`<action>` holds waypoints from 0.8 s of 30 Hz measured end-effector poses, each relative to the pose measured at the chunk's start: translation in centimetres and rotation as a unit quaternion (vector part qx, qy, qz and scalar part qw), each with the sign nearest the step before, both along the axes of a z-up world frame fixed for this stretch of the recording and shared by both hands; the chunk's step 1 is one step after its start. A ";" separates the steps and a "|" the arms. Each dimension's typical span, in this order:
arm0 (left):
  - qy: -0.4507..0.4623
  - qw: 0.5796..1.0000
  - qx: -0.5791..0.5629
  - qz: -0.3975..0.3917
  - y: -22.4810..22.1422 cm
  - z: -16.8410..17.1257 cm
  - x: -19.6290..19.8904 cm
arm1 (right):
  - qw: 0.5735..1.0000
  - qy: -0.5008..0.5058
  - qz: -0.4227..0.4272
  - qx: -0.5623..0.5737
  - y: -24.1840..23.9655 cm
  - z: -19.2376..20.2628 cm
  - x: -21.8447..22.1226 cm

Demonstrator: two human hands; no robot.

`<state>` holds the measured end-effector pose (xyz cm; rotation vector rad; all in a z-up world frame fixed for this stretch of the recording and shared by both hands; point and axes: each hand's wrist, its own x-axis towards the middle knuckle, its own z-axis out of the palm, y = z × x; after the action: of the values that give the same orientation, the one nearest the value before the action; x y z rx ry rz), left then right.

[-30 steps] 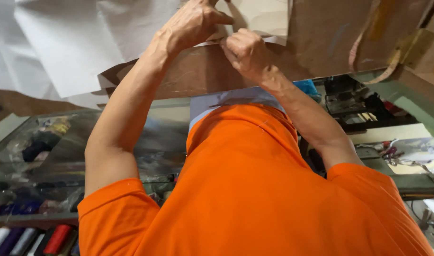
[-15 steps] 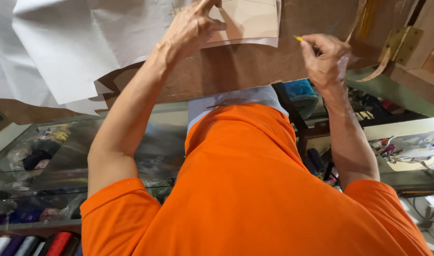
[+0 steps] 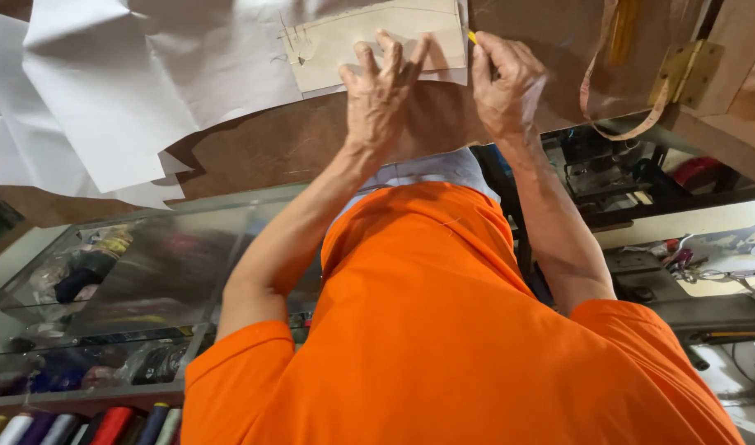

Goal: Tracing a garment pattern onto paper using a ruler and pencil, followed by folding and smoothing the paper.

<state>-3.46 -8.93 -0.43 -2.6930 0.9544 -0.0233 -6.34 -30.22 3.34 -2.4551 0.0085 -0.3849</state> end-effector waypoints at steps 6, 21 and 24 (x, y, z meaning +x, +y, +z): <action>-0.007 0.996 0.031 0.087 -2.7 1.0 -1.3 | 0.999 0.017 0.018 -0.044 0.5 0.1 0.1; 0.016 0.993 0.068 0.093 -2.9 1.7 -1.6 | 0.998 -0.003 0.032 -0.053 0.1 -0.1 0.9; 0.059 0.991 0.087 0.088 -2.9 1.8 -1.5 | 0.996 0.018 0.056 -0.068 -0.2 0.5 -0.4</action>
<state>-4.98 -11.87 1.38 -2.6278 0.7109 0.2452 -6.77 -30.39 3.80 -2.5822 -0.1433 -0.2997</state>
